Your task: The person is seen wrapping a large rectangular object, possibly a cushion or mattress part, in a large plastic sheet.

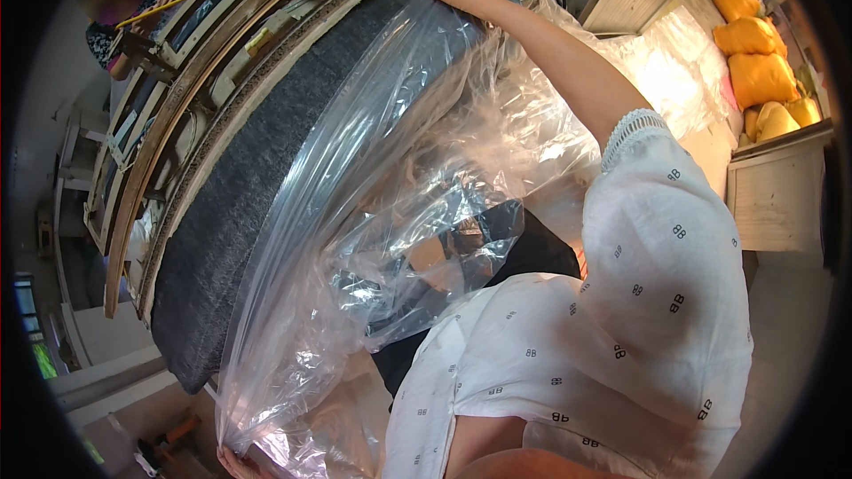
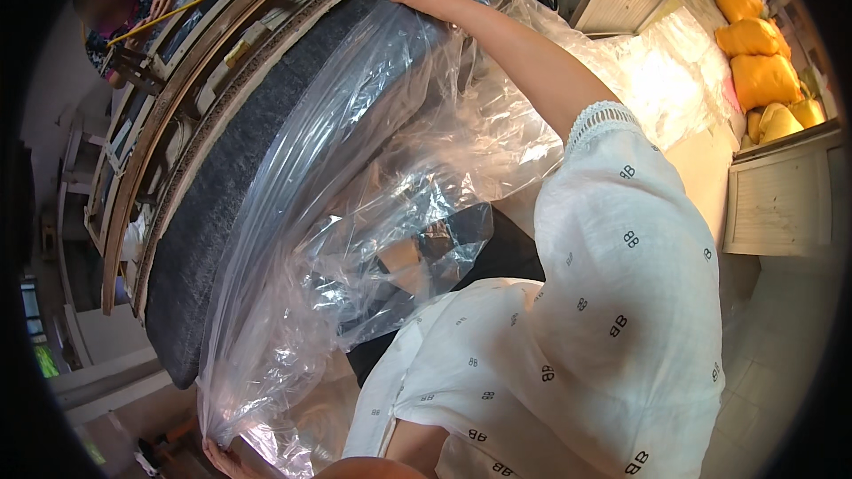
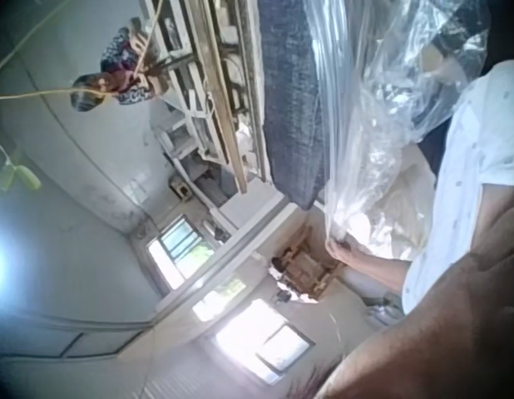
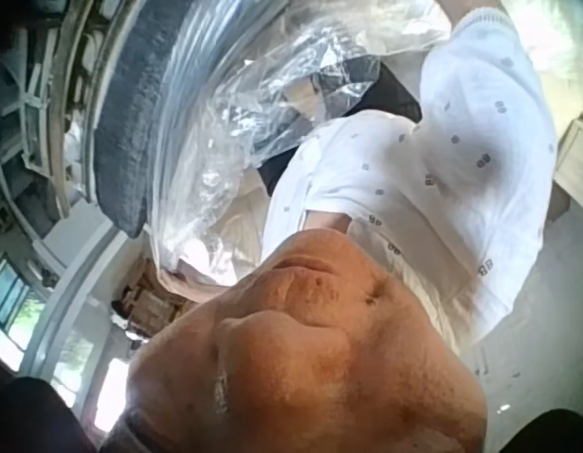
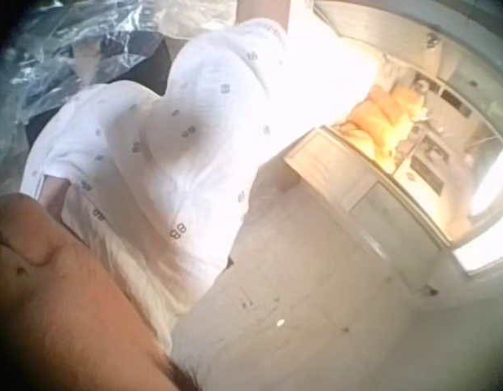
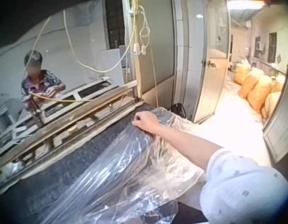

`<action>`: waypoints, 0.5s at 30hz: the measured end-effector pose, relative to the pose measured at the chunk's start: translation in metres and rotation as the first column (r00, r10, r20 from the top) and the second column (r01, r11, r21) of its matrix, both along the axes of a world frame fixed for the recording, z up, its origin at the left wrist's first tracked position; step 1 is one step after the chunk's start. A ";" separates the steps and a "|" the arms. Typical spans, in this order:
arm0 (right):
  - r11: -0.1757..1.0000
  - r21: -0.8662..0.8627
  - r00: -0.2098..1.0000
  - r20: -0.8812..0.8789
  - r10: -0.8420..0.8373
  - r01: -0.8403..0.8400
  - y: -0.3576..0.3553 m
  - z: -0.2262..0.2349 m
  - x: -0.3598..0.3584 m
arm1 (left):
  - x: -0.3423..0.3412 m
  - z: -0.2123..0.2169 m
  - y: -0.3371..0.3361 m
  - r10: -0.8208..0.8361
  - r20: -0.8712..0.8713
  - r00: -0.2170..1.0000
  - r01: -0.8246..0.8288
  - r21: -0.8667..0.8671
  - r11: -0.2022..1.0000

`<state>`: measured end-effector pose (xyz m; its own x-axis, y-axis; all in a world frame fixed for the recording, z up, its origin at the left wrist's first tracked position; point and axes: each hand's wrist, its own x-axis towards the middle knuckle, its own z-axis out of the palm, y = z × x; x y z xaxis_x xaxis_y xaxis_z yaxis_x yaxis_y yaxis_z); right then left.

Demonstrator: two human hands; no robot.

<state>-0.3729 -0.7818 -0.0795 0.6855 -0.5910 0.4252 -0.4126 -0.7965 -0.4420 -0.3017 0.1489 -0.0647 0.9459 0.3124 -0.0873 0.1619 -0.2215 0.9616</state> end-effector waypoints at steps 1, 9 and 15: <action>1.000 0.026 0.999 -0.034 0.002 -0.001 -0.006 -0.001 -0.003 | 0.000 -0.004 0.002 -0.013 -0.012 1.000 0.013 0.004 1.000; 0.916 -0.294 0.949 0.072 0.307 -0.274 -0.022 0.000 -0.009 | -0.016 0.004 0.032 -0.088 -0.105 0.991 0.098 0.093 0.991; 0.831 0.299 0.824 0.487 0.289 -0.468 -0.062 0.028 0.018 | -0.027 0.049 -0.011 -0.129 0.237 0.963 0.015 0.430 0.903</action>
<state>-0.3554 -0.8436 -0.0518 0.7060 -0.4952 0.5062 0.1740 -0.5716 -0.8019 -0.3283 0.1375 -0.0158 0.9390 0.1957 0.2827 -0.1067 -0.6157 0.7807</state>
